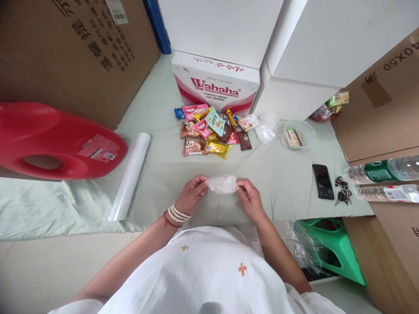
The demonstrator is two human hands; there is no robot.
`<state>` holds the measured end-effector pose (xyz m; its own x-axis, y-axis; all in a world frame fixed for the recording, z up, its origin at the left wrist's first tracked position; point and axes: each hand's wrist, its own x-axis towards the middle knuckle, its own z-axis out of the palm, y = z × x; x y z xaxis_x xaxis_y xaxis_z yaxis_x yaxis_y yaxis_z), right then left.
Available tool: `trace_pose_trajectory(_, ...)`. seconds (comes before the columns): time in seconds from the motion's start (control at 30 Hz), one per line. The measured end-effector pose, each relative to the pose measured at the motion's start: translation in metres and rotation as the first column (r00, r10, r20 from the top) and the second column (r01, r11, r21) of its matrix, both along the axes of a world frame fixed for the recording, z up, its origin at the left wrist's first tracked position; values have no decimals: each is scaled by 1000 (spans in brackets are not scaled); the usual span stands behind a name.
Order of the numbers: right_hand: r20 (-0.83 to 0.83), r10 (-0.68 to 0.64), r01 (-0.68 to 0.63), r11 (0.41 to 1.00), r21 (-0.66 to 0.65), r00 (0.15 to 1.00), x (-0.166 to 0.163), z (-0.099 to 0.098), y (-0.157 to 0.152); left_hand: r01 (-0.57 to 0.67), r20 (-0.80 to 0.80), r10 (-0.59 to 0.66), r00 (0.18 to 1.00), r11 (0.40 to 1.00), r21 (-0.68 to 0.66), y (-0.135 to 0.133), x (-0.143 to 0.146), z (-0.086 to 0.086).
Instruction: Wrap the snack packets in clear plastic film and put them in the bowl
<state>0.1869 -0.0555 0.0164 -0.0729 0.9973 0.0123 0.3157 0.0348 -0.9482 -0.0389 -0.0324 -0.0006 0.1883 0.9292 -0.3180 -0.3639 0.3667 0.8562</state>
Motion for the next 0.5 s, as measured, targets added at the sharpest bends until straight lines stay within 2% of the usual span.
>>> trace_pose_trajectory(0.1,-38,-175,167,973,-160,984,16,-11,1,10,18,-10,1000,1000,6,-3,-10,-1)
trace_pose_trajectory(0.17,28,-274,275,948,-163,961,21,-11,1,19,-14,-19,1000,999,40,-6,-12,-1)
trace_pose_trajectory(0.23,73,-311,318,940,-122,948,14,-3,1,47,-71,-40,997,994,95,-7,-12,0)
trace_pose_trajectory(0.3,52,-210,215,967,-137,976,-3,10,1,94,-144,-70,987,981,168,-9,-10,5)
trace_pose_trajectory(0.4,-79,52,-69,972,-223,995,-37,26,5,149,-256,-75,964,947,284,-10,-6,12)
trace_pose_trajectory(0.43,-126,99,-127,964,-234,987,-46,28,7,151,-284,-61,957,939,309,-11,-6,14)
trace_pose_trajectory(0.5,-191,117,-162,957,-240,975,-55,26,12,134,-319,-26,947,938,319,-12,-9,15)
